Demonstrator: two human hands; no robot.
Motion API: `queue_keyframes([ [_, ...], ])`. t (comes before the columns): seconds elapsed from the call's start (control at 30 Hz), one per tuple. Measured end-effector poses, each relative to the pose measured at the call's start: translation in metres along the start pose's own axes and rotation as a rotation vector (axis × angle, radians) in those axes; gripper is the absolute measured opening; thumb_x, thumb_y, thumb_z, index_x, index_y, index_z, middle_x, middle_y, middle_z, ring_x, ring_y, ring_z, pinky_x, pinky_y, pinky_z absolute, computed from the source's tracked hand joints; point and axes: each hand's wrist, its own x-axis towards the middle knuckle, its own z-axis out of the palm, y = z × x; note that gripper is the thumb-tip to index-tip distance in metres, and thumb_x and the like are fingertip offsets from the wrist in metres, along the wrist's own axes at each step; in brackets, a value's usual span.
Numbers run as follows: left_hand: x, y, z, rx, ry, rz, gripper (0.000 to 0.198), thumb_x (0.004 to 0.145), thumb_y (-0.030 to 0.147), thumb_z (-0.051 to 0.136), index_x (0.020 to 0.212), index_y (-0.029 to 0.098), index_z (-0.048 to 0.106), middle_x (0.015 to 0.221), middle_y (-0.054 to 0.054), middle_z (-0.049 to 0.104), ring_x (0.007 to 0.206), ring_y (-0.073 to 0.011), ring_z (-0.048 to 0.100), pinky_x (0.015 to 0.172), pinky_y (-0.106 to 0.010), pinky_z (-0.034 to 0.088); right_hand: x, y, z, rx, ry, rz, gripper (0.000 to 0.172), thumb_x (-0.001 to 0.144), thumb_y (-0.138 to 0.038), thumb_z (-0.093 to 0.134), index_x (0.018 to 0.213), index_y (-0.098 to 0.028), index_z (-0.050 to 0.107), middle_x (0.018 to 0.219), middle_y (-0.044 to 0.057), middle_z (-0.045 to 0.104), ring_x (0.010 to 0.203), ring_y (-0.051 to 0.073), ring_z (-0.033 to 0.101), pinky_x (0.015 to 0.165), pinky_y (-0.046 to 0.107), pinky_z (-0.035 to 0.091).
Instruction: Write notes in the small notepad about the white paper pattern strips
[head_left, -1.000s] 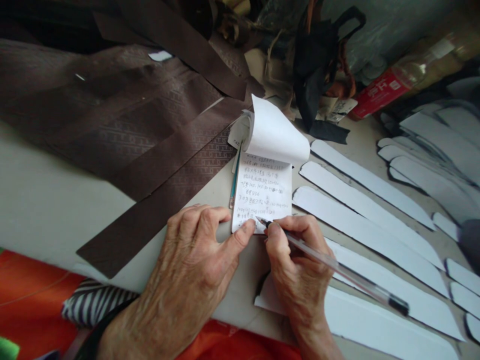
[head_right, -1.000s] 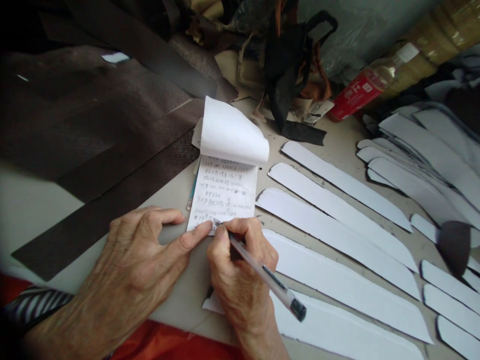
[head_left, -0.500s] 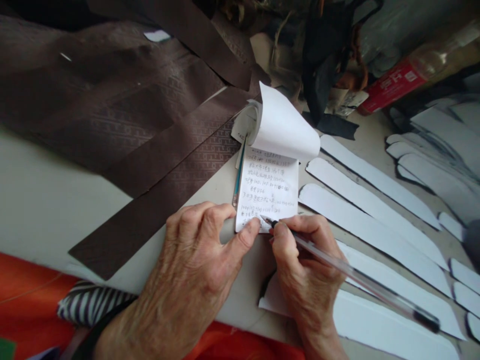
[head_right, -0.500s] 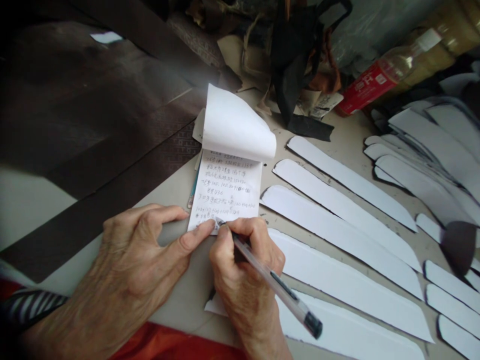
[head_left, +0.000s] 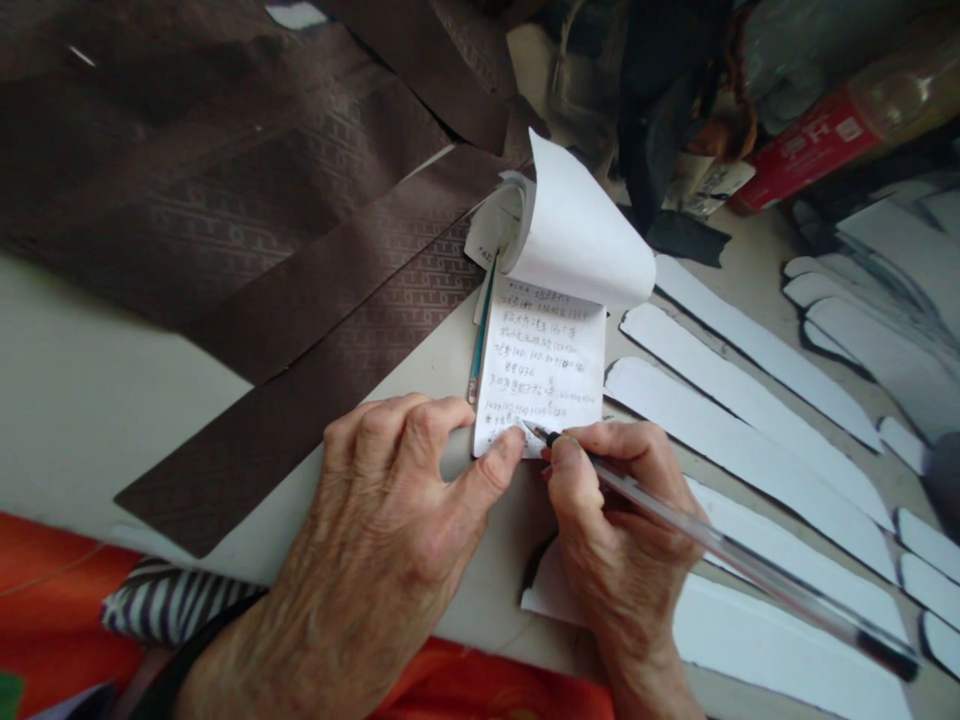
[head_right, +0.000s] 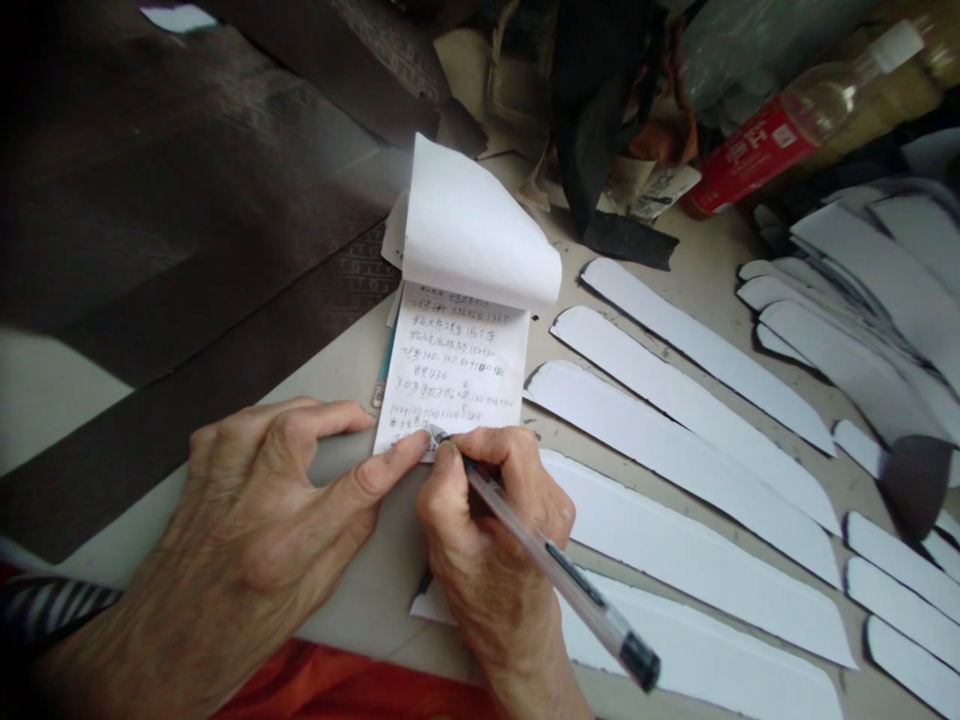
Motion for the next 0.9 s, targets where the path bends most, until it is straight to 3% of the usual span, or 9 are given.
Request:
queue_keyframes([
  [0.9, 0.0015, 0.0011, 0.0, -0.023, 0.021, -0.032, 0.034, 0.089, 0.016, 0.057, 0.121, 0.027, 0.06, 0.11, -0.011, 0.057, 0.1, -0.03, 0.053, 0.082, -0.05, 0.046, -0.0002, 0.0009, 0.0003, -0.022, 0.002, -0.012, 0.011, 0.08, -0.016, 0.059, 0.073, -0.02, 0.052, 0.057, -0.01, 0.052, 0.046, 0.002, 0.052, 0.05, 0.011, 0.041],
])
